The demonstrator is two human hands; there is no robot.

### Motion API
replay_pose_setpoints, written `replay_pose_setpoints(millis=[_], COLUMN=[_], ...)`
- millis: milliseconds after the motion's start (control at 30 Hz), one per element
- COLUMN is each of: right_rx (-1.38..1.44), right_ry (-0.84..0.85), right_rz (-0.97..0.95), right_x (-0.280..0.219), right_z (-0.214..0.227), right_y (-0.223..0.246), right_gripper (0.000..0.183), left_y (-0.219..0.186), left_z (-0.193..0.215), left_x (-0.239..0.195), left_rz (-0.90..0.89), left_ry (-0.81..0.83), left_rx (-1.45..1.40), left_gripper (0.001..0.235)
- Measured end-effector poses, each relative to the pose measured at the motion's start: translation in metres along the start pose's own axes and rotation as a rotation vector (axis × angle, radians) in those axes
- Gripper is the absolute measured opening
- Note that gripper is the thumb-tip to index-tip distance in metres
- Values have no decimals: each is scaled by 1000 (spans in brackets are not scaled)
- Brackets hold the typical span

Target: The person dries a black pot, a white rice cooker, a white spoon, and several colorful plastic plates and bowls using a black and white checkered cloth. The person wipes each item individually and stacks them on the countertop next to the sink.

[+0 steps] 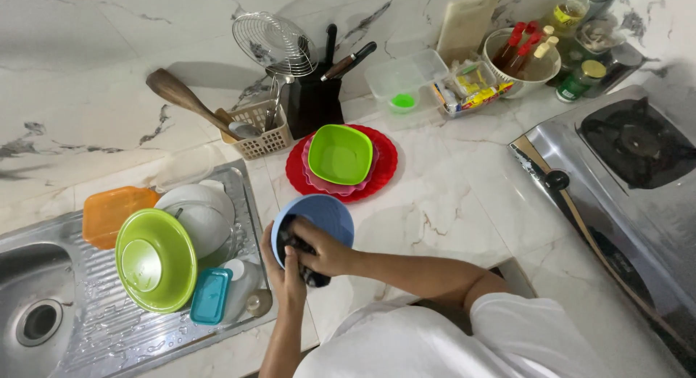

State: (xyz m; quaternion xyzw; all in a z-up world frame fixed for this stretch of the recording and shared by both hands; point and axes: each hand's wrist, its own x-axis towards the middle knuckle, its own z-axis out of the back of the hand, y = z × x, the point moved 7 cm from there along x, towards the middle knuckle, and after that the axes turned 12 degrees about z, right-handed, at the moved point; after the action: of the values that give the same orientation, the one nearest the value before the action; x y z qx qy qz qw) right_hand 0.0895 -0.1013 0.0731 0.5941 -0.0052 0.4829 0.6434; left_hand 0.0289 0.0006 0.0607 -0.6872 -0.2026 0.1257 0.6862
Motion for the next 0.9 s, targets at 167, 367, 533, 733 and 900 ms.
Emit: replay_pose_setpoints(millis=[167, 367, 533, 733, 900], right_rx=[-342, -933, -690, -117, 53], right_ry=[535, 355, 178, 229, 388], right_rz=[126, 518, 452, -63, 47], right_x=[-16, 4, 2, -19, 11], right_z=[6, 48, 28, 12, 63], right_y=[16, 37, 40, 22, 97], right_gripper=[25, 12, 18, 56, 28], left_y=[-9, -20, -1, 14, 67], left_z=[12, -10, -19, -11, -2], left_x=[4, 3, 10, 21, 43], left_rz=[18, -12, 109, 108, 362], left_ry=[28, 86, 190, 180, 195], left_rx=[136, 262, 92, 196, -257], left_gripper=[59, 60, 59, 58, 57])
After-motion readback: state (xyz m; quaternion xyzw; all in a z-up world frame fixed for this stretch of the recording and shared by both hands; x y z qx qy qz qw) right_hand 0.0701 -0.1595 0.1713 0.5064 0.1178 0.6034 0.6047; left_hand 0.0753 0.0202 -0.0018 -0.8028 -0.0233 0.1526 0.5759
